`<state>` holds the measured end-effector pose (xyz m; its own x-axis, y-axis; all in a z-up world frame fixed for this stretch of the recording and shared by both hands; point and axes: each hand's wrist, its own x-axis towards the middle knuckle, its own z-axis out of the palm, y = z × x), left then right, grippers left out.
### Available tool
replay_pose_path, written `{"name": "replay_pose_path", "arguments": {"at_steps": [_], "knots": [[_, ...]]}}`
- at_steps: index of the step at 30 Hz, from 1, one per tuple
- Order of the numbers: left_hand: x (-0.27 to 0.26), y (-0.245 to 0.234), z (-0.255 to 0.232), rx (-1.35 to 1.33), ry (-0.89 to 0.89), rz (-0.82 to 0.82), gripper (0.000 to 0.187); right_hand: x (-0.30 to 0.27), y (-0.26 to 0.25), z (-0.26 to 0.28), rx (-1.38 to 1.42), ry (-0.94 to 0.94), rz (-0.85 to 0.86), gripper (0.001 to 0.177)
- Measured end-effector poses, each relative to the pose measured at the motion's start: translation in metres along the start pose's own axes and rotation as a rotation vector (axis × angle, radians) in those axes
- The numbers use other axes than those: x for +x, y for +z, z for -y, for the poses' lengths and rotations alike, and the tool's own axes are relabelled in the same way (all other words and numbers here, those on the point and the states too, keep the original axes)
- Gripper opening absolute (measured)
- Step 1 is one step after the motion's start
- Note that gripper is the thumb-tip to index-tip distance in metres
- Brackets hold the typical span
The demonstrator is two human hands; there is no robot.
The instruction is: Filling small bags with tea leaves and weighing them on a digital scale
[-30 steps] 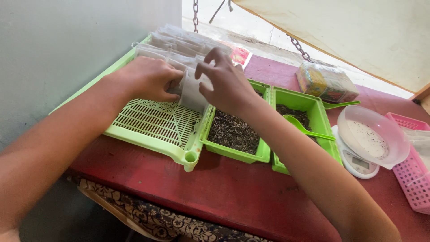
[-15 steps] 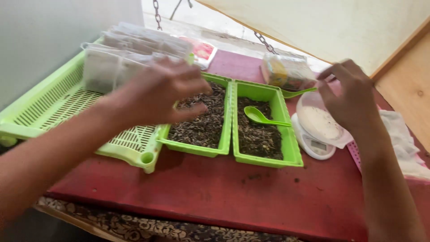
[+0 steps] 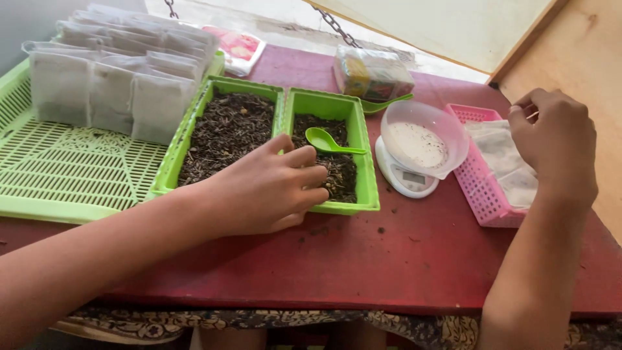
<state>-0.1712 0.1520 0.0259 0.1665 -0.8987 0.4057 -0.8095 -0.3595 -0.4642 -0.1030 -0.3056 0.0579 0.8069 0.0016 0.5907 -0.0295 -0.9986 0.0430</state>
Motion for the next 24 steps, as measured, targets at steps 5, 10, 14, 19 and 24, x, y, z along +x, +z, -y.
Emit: {"name": "replay_pose_path", "arguments": {"at_steps": [5, 10, 14, 19, 24], "knots": [[0.013, -0.009, 0.001, -0.039, -0.033, -0.028, 0.025, -0.003, -0.016, 0.015, 0.041, 0.228, 0.222, 0.026], [0.066, -0.006, 0.008, -0.183, -0.025, -0.117, 0.038, -0.005, -0.023, 0.022, 0.045, 0.281, 0.314, 0.028], [0.139, 0.029, 0.023, -0.315, -0.078, -0.081, 0.035, -0.005, -0.039, 0.046, 0.061, 0.414, 0.552, 0.053], [0.234, 0.086, 0.034, -0.451, -0.235, 0.049, 0.038, 0.0, 0.002, 0.006, 0.025, 0.259, 0.506, 0.063], [0.302, 0.134, 0.033, -0.453, -0.41, 0.219, 0.044, 0.0, 0.021, -0.015, 0.059, 0.236, 0.29, 0.019]]}}
